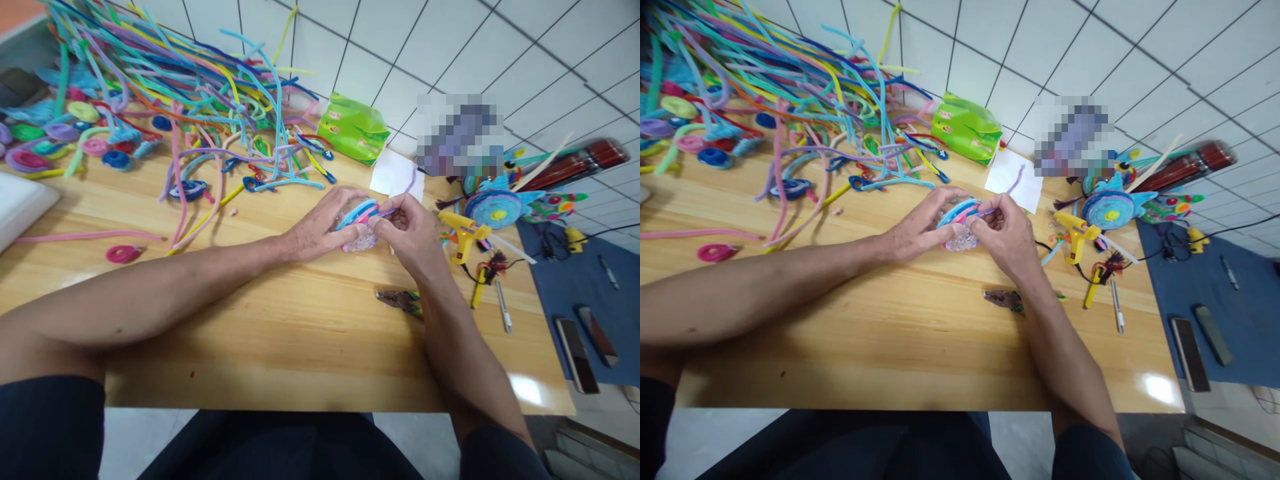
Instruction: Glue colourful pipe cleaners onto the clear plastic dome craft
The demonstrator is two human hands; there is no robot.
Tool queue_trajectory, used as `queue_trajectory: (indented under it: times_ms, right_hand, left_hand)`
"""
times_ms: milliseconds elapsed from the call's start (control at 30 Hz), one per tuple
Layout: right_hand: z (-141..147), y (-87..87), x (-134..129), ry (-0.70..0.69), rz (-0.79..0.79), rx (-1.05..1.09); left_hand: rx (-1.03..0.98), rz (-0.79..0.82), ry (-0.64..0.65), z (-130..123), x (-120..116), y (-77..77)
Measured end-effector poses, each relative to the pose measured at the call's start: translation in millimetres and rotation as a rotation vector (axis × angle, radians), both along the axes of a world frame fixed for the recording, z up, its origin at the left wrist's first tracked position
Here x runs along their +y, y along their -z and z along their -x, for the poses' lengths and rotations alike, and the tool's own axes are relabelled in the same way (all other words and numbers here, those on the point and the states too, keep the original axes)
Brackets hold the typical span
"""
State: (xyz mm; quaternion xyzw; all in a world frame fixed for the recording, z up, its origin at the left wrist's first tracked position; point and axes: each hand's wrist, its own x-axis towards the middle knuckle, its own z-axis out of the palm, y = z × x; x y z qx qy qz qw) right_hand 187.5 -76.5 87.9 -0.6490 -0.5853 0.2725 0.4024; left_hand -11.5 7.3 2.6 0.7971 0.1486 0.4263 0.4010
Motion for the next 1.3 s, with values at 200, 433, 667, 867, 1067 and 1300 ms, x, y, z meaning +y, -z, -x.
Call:
queue_trajectory:
  times_ms: [200, 433, 667, 867, 1067, 1300]
  right_hand:
    - [0, -1.3, 1, 0.022, 0.007, 0.01]
    - [-5, -2.8, 3, 0.007, -0.005, -0.014]
    - [-9, -0.5, 4, -0.012, -0.02, 0.021]
    - [-9, -1.9, 4, -0.014, -0.02, 0.027]
    - [-7, -1.6, 2, -0.042, -0.005, 0.029]
    - [-17, -0.6, 7, -0.09, -0.017, 0.164]
  left_hand:
    - [-0.018, -0.101, 0.044, 3, 4, 7.7]
    - [0.016, -0.069, 0.068, 3, 8, 10.3]
    - [0.029, -0.116, 0.062, 4, 7, 8.5]
    - [0.017, -0.082, 0.028, 0, 4, 5.6]
    - [0.031, 0.035, -0.044, 2, -9, -7.3]
    - [0.053, -0.003, -0.018, 4, -5, -2.4]
